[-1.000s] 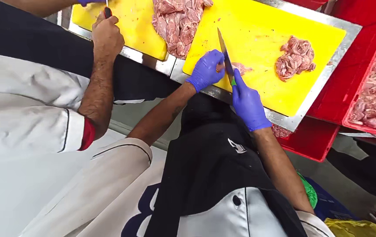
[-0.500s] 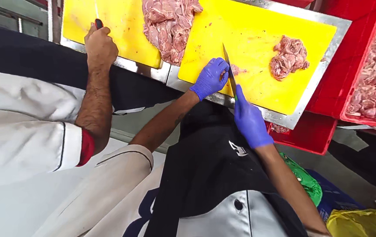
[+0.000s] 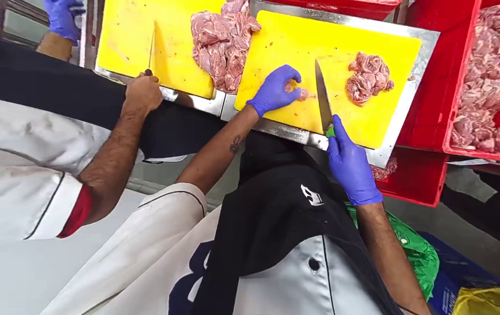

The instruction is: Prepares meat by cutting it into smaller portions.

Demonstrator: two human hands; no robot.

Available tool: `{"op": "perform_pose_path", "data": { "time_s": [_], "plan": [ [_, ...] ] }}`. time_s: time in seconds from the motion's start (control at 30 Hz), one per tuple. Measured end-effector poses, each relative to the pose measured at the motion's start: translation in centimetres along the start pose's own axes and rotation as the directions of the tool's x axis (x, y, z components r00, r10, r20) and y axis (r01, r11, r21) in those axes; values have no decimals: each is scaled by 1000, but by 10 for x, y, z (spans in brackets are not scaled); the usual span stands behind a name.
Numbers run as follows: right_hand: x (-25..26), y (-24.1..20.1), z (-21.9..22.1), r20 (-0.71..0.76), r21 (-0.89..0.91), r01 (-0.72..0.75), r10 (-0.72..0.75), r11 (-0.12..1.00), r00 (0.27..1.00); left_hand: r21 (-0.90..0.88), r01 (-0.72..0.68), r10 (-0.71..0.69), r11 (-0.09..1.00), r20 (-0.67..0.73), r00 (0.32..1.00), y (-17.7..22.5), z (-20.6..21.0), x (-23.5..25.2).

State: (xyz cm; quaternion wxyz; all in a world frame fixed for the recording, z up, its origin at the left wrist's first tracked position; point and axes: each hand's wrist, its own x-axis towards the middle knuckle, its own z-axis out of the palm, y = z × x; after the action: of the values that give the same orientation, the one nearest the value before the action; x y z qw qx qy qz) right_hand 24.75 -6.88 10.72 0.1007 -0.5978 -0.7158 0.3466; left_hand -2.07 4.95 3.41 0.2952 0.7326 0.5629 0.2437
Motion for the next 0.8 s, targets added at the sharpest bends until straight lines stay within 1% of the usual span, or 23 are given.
{"op": "perform_pose_path", "data": {
  "time_s": [0.07, 0.13, 0.17, 0.23, 0.33, 0.4, 0.5, 0.6, 0.7, 0.77, 0.8],
  "plan": [
    [-14, -2, 1, 40, -100, 8, -4, 995, 999, 120, -100, 96, 988, 45, 994, 4, 16, -2],
    [-19, -5, 10, 78, -166, -7, 20, 986, 997, 159, -122, 119, 980, 30, 992, 6, 24, -3],
    [-14, -7, 18, 85, -172, -17, 32, 985, 996, 169, -118, 116, 979, 23, 993, 6, 25, -3],
    [15, -11, 35, 78, -161, -27, 40, 987, 996, 189, -106, 104, 976, 21, 994, 7, 26, -4],
    [65, -21, 42, 46, -129, -15, 21, 992, 999, 199, -119, 107, 973, 72, 992, 8, 22, -5],
    [73, -18, 37, 47, -113, -2, 7, 994, 999, 194, -134, 116, 972, 101, 988, 7, 19, -7],
    [62, 5, 23, 50, -109, 17, -12, 994, 999, 215, -118, 95, 970, 117, 989, 12, 17, -3],
    [53, 34, 11, -10, -87, -8, 7, 996, 1000, 242, -157, 94, 957, 252, 963, 24, 15, -4],
    [59, 44, -1, -41, -8, -45, 45, 999, 998, 261, -212, 87, 942, 419, 904, 27, 5, -6],
    [61, 47, -9, -61, 125, -59, 67, 990, 996, 239, -245, 101, 940, 490, 866, 22, -5, -1],
    [59, 48, -14, -62, 216, -72, 87, 974, 994, 201, -239, 106, 950, 511, 853, 20, -11, 3]
  ]
}}
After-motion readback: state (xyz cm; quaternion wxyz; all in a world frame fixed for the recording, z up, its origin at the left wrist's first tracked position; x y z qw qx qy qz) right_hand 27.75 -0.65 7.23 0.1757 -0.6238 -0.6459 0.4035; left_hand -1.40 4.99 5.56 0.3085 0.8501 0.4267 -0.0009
